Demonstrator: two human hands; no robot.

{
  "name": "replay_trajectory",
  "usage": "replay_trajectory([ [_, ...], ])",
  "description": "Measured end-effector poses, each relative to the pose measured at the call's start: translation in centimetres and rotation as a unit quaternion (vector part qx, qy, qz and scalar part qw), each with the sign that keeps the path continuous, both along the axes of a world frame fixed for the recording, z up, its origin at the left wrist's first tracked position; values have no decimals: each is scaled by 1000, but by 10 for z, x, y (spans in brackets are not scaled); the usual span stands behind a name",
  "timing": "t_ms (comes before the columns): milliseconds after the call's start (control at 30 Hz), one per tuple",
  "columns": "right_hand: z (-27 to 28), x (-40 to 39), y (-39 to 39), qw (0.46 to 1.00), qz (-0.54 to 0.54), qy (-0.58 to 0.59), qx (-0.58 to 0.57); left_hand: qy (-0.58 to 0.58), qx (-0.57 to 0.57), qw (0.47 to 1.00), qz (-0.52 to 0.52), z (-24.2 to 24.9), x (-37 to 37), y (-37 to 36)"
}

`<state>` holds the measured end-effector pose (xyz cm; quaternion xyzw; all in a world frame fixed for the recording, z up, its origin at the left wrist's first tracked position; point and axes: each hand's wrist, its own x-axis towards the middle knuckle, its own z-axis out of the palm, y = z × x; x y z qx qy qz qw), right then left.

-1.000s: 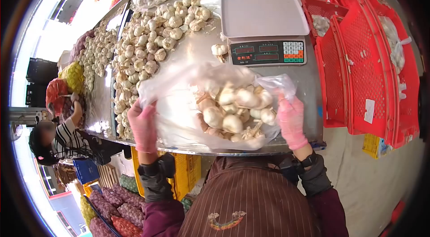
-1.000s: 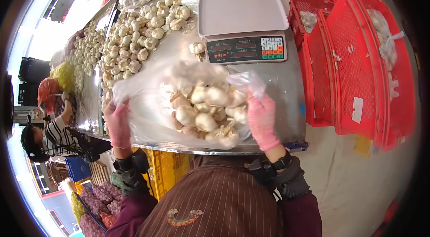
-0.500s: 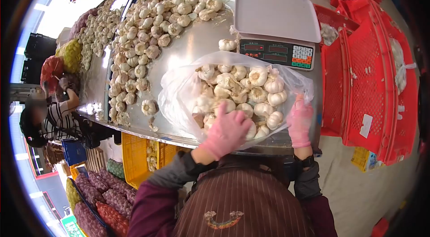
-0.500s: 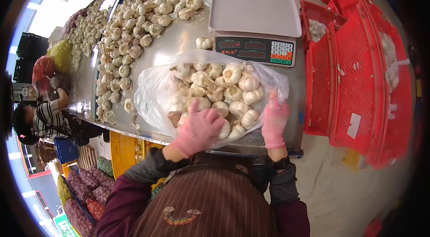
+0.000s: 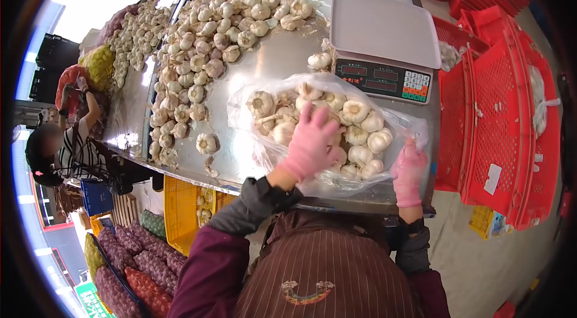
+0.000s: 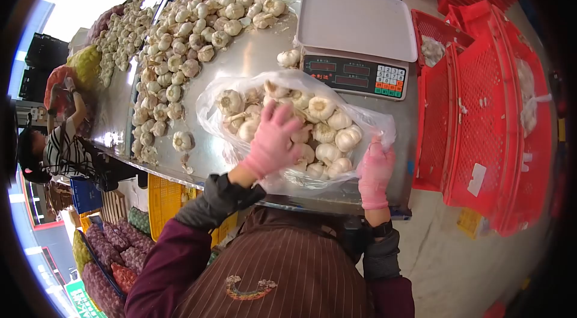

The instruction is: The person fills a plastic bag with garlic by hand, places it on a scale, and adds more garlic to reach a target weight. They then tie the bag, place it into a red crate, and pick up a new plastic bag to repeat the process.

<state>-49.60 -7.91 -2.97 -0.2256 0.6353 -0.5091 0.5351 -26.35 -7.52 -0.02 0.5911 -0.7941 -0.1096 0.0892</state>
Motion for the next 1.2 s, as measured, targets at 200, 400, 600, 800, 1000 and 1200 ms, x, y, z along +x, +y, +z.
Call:
replay_trajectory([
  [200, -13, -31, 4, 994, -21, -92, 53, 52, -178, 880, 437, -17, 111, 31],
  [400, 118, -9, -29, 941, 137, -304, -52, 500, -106, 766, 391, 57, 100, 0],
  [600, 189, 98, -13, 851, 288, -434, -74, 612, -123, 711, 324, 136, 88, 84],
  [800, 162, 108, -5, 803, 381, -452, -76, 558, -108, 694, 442, 56, 145, 127],
  [1000, 104, 53, 8, 894, 246, -372, -37, 401, -96, 763, 499, -10, 181, 132],
  [1200, 97, 50, 14, 914, 168, -366, -39, 22, -171, 982, 75, 33, 122, 91],
])
